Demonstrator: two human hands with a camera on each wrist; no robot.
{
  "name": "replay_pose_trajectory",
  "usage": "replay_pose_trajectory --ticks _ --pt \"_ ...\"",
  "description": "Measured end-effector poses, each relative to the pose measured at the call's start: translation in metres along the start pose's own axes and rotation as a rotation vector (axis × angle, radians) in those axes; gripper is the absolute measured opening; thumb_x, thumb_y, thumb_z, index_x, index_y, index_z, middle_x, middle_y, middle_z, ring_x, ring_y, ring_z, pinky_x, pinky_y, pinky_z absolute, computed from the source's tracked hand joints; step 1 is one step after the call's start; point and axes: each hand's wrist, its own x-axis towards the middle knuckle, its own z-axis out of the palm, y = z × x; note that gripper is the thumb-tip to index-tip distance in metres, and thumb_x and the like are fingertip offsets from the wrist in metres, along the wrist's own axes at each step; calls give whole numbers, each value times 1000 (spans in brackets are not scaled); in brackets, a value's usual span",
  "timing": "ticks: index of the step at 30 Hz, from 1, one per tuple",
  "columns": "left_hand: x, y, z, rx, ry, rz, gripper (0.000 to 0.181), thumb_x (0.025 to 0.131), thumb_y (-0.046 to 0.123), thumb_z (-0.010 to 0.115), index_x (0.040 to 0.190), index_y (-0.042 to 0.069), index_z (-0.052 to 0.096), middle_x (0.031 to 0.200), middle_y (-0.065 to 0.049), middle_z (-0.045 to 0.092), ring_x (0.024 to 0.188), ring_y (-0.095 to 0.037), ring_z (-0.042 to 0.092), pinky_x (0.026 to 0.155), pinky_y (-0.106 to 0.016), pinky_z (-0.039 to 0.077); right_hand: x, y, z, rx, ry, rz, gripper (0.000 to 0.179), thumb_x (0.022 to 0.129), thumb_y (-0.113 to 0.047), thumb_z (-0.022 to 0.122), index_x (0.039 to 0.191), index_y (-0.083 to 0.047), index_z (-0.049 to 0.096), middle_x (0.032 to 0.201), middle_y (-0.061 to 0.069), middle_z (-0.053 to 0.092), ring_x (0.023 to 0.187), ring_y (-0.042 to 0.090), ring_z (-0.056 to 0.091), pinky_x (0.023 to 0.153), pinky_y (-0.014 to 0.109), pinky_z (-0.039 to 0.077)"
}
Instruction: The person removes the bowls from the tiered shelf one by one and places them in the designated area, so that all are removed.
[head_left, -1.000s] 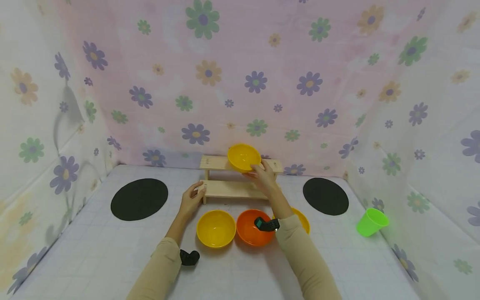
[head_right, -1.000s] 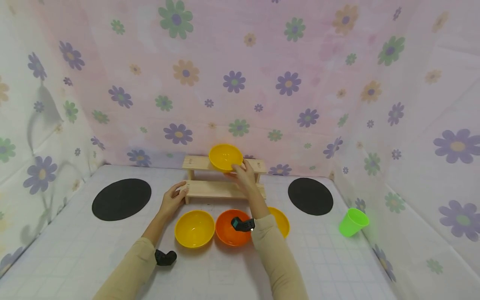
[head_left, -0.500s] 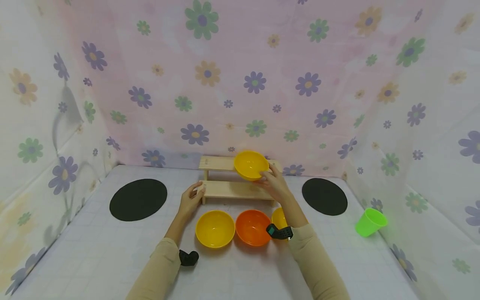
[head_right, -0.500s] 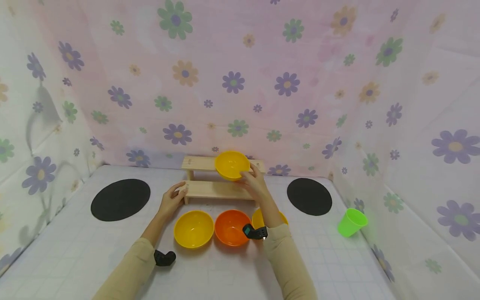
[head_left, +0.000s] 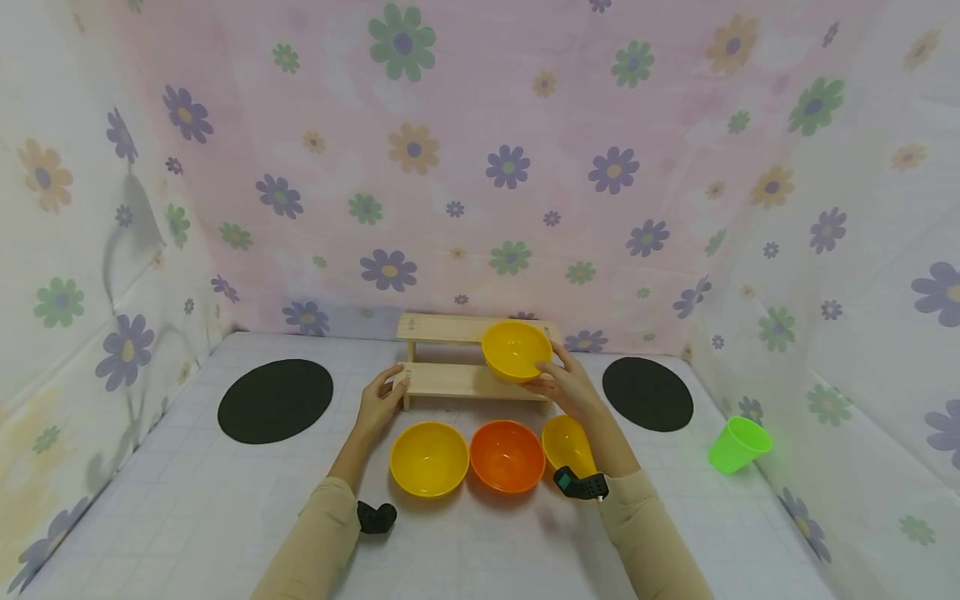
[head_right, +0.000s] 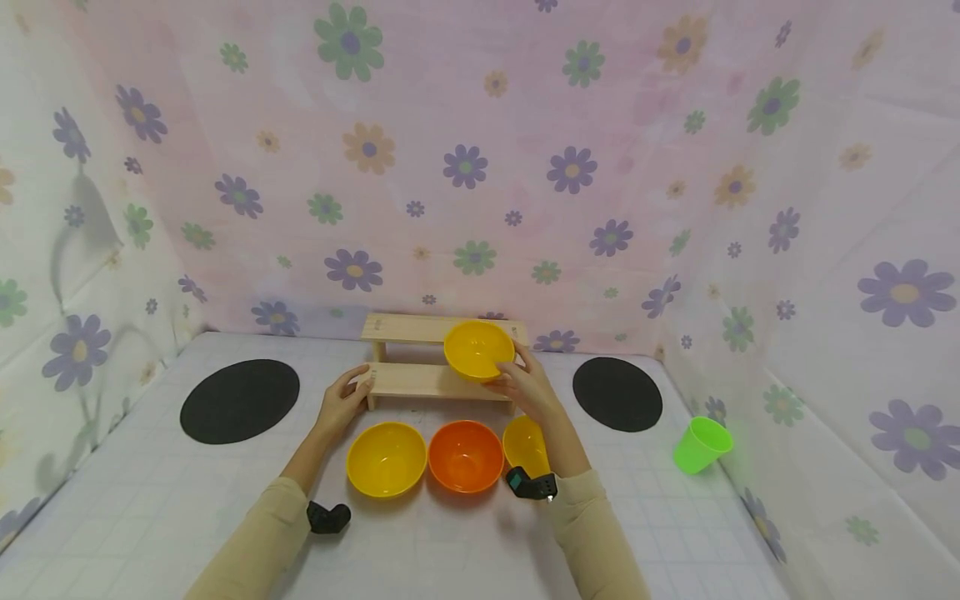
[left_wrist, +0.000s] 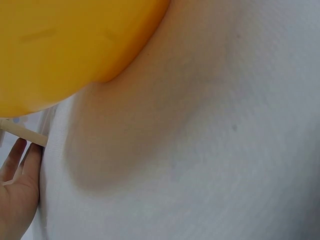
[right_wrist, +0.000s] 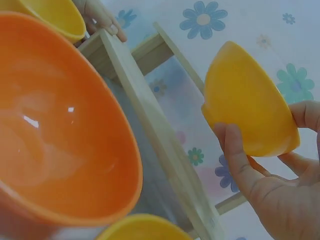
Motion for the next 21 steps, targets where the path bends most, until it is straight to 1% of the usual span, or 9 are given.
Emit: replay_pose_trajectory --ticks 4,7,8,10,14,15,19,21 --pt "0 0 0 0 10 1 43 94 17 58 135 9 50 132 -22 50 110 -30 55 77 -19 49 -7 2 -9 -58 -13 2 65 97 -10 46 152 -14 10 145 26 29 93 20 66 90 41 48" --pt "0 -1 0 -2 17 11 43 93 18 59 135 7 50 132 -23 50 108 -27 56 76 -17 49 -13 2 -15 -85 -7 21 65 97 -11 46 152 -15 11 146 25 28 94 20 65 91 41 47" --pt "-2 4 0 -7 14 6 43 94 16 58 135 6 50 131 -24 50 108 -27 56 76 -17 49 -15 3 -17 -90 -10 27 66 97 -10 46 152 -15 10 146 24 27 95 19 65 92 41 46" --pt "-2 4 0 -8 15 8 43 94 15 58 135 6 50 131 -24 50 107 -27 55 75 -17 49 -19 4 -23 -95 -15 38 66 97 -11 46 152 -15 10 147 25 26 95 21 65 94 43 44" --pt "-2 4 0 -15 3 -2 43 94 14 58 135 7 49 134 -22 48 111 -30 53 78 -18 49 -29 7 -35 -112 -24 50 66 98 -11 46 152 -14 9 147 27 23 98 24 65 92 42 46" --pt "0 0 0 -13 4 2 43 94 16 58 135 8 50 134 -21 48 112 -31 53 78 -18 49 -31 7 -38 -114 -22 52 66 98 -11 46 152 -13 8 147 27 23 98 25 65 92 42 47" --pt "0 0 -1 -8 -5 -3 44 94 18 58 136 9 49 136 -20 46 116 -33 52 82 -21 49 -42 9 -51 -141 3 56 68 98 -11 46 152 -10 5 148 27 20 101 28 64 88 38 49" --pt "0 0 -1 -4 -6 0 44 94 18 58 136 9 49 137 -20 46 116 -33 52 83 -21 49 -48 9 -57 -153 13 47 67 98 -11 45 152 -9 5 148 27 20 102 27 64 88 37 49"
